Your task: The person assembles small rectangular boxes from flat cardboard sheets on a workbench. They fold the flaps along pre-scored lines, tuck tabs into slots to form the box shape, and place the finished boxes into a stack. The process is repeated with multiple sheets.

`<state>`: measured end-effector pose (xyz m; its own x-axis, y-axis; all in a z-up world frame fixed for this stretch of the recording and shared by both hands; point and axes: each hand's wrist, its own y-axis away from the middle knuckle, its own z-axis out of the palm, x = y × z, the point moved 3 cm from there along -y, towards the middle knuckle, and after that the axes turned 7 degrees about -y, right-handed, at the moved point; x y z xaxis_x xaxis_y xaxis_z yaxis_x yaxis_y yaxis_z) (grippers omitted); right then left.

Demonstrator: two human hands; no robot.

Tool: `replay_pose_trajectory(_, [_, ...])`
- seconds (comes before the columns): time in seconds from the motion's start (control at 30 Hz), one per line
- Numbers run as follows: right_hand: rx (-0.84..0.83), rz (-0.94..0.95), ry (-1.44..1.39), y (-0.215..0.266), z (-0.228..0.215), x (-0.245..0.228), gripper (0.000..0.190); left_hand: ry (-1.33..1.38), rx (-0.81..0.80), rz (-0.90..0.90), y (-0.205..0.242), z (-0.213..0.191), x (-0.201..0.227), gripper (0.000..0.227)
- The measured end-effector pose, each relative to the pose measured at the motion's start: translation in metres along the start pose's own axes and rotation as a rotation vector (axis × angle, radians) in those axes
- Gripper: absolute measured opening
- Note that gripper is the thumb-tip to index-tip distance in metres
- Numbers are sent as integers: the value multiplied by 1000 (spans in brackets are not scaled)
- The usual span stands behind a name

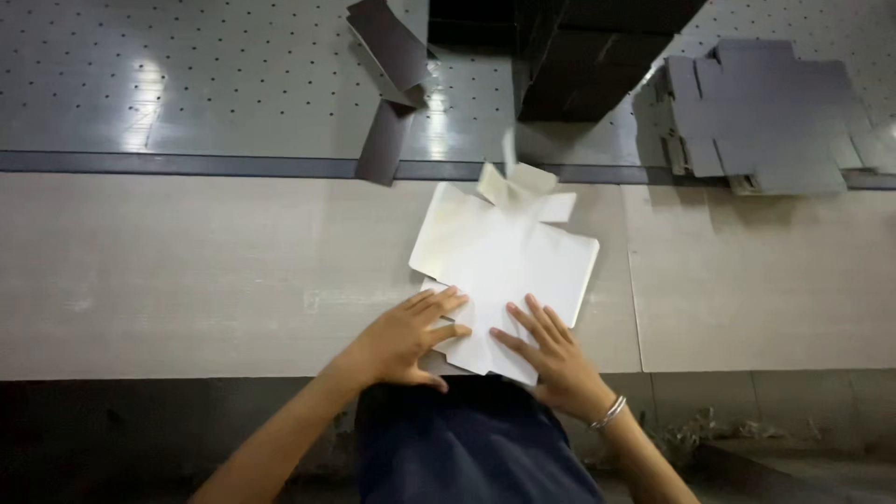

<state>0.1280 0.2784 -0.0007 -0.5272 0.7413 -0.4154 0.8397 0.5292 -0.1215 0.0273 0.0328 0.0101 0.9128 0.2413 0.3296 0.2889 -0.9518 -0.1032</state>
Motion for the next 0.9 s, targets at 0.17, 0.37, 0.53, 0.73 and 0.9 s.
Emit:
replay_pose_trajectory(0.17, [50, 69, -209, 3, -8, 21, 66, -82, -177, -89, -9, -15, 7, 91])
replay_pose_trajectory(0.37, [40, 230, -335, -16, -54, 29, 67, -103, -82, -91, -22, -19, -6, 64])
replay_pose_trajectory(0.53, [289, 462, -607, -22, -26, 76, 55, -20, -24, -161, -43, -57, -8, 68])
replay_pose_trajectory(0.73, [679, 589, -482, -36, -6, 103, 89, 357, 273, -633, -66, -33, -65, 112])
replay_pose_trajectory(0.9, [501, 429, 188, -50, -14, 86, 42, -321, 413, -416, -73, 29, -94, 47])
